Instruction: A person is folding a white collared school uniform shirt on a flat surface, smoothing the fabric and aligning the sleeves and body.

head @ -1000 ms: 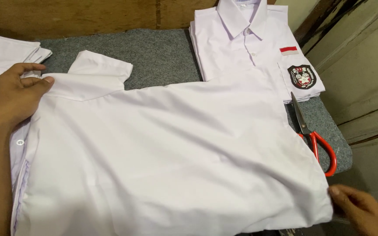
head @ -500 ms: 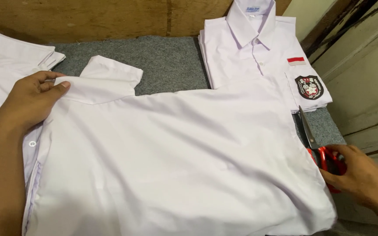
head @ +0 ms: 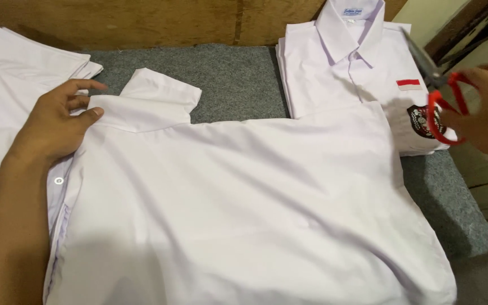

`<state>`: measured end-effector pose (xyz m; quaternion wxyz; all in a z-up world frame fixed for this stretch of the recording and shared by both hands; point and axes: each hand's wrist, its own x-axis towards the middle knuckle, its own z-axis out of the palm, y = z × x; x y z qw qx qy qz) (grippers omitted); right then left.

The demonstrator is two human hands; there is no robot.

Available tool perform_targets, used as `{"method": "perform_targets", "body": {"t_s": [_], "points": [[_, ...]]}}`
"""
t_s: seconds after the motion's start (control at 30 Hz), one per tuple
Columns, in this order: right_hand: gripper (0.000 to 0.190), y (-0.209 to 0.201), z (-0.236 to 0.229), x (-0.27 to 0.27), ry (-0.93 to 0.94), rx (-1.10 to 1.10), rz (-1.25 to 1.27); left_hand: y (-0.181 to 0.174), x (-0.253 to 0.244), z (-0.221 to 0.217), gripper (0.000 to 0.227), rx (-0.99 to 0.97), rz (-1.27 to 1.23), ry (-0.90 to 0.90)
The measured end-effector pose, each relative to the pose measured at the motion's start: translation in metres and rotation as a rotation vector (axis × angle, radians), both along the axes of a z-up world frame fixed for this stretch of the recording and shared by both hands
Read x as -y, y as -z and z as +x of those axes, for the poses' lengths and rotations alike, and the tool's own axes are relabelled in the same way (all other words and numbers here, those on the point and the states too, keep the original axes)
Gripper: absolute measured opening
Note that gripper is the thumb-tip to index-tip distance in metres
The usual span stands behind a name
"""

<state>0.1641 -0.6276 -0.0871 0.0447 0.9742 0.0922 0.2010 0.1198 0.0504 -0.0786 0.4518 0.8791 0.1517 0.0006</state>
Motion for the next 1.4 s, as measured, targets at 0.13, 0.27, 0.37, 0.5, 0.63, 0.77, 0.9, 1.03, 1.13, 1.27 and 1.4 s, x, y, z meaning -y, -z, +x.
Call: {"method": "perform_targets", "body": {"t_s": [0.13, 0.27, 0.37, 0.5, 0.63, 0.77, 0.9, 1.03, 1.13, 1.27, 1.4], "points": [[0.071, -0.020, 0.036, -0.091, 0.133, -0.303, -0.066, -0.007, 0.002, -0.004, 0.026, 0.039, 0.045, 0.069], [0.048, -0.021, 0.013, -0.139, -0.041, -0.257, 0.064, -0.015, 0.005, -0.004, 0.037, -0.030, -0.087, 0.031], [0.037, -0.011, 0.008, -0.163, -0.284, -0.340, 0.168, 0.002, -0.008, 0.004, 0.045, 0.057, -0.075, 0.097], [0.040, -0.019, 0.007, -0.185, -0.065, -0.631, 0.229, -0.001, -0.001, 0.002, 0.049, 0.132, -0.015, 0.098], [0.032, -0.043, 0.001, -0.196, 0.220, -0.686, 0.343, 0.005, 0.002, 0.002, 0.052, 0.176, -0.049, 0.063], [0.030, -0.015, 0.020, -0.167, 0.247, -0.630, 0.183, -0.002, 0.011, -0.002, 0.062, 0.107, -0.076, 0.054], [0.031, -0.009, 0.022, -0.155, 0.223, -0.582, 0.028, 0.012, 0.003, 0.006, 0.073, 0.090, -0.005, 0.002], [0.038, -0.031, 0.016, -0.163, 0.295, -0.579, -0.097, 0.002, 0.002, 0.004, 0.063, -0.167, 0.039, -0.076], [0.033, -0.041, 0.009, -0.146, 0.370, -0.607, 0.444, 0.014, -0.006, 0.004, 0.056, -0.060, 0.030, 0.000], [0.023, 0.013, 0.038, -0.063, 0.086, -0.435, 0.751, 0.026, -0.006, 0.008, 0.052, 0.090, 0.129, -0.021], [0.025, -0.004, 0.026, -0.103, 0.311, -0.479, 0.440, 0.032, -0.001, 0.010, 0.061, 0.098, 0.322, 0.042]]}}
